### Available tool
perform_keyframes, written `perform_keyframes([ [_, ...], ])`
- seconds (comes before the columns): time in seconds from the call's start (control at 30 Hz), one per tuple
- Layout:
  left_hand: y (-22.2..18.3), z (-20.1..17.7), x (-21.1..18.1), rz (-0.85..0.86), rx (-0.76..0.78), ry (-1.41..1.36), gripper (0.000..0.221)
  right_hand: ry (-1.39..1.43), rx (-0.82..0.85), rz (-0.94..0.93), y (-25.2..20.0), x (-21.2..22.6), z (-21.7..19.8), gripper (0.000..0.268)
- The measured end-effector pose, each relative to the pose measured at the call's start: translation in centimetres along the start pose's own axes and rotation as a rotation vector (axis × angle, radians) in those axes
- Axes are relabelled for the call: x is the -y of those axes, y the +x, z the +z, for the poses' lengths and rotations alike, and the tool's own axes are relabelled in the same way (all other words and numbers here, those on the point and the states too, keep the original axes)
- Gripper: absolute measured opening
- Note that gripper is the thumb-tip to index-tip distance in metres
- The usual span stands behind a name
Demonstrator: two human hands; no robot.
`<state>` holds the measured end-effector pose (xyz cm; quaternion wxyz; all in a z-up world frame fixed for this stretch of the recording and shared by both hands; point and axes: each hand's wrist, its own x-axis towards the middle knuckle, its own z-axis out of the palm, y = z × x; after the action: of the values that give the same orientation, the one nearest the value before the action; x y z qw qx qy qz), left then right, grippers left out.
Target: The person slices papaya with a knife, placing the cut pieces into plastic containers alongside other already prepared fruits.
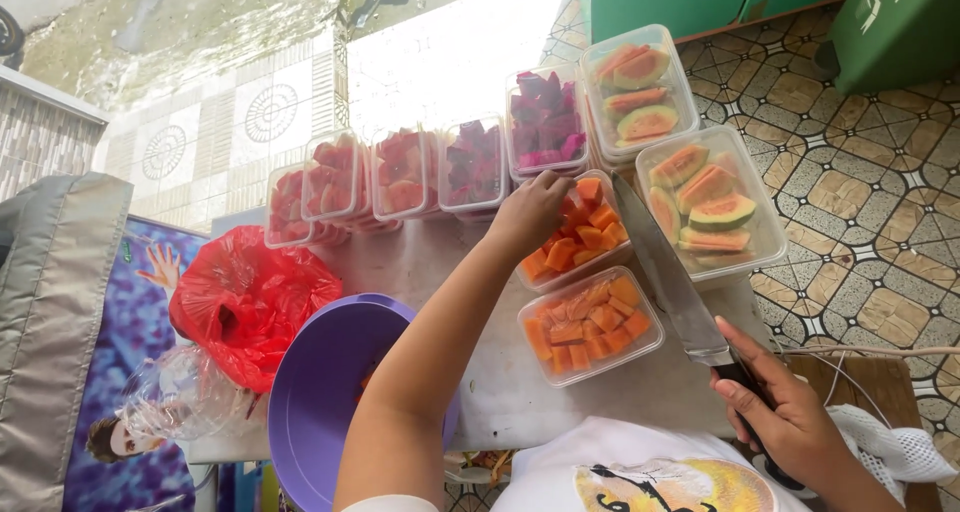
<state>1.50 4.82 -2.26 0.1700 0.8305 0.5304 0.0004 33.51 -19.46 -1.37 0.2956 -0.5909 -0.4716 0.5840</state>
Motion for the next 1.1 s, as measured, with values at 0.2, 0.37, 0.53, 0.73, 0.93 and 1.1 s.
perform_keyframes([
  [0.2, 0.2, 2.4, 1.8, 0.097, -0.135, 0.181, 0.018, -0.025, -0.004, -0.017, 0.3, -0.1, 0.2, 0.073],
  [0.37, 0.9, 3.6, 2.3, 0.157, -0.181, 0.281, 0.017, 0.000, -0.017, -0.039, 0.2, -0.7, 0.1, 0.073],
  [0.53, 1.3, 3.3, 1.7, 0.183, -0.330, 0.389, 0.018, -0.002, -0.039, -0.048, 0.1, -0.5, 0.1, 0.073],
  [0.73, 3.2, 3.4, 0.0, 0.194, -0.337, 0.269, 0.024, -0.027, -0.042, -0.067, 0.0, -0.6, 0.2, 0.073],
  [0.93, 5.4, 2.3, -1.8, 0.023, -0.144, 0.322, 0.019, -0.003, -0.046, -0.018, -0.3, -0.5, 0.2, 0.073],
  [1.1, 6.9, 1.2, -2.4, -0.056, 0.149, 0.298, 0.036, 0.012, -0.049, -0.035, -0.2, -1.0, 0.2, 0.073],
])
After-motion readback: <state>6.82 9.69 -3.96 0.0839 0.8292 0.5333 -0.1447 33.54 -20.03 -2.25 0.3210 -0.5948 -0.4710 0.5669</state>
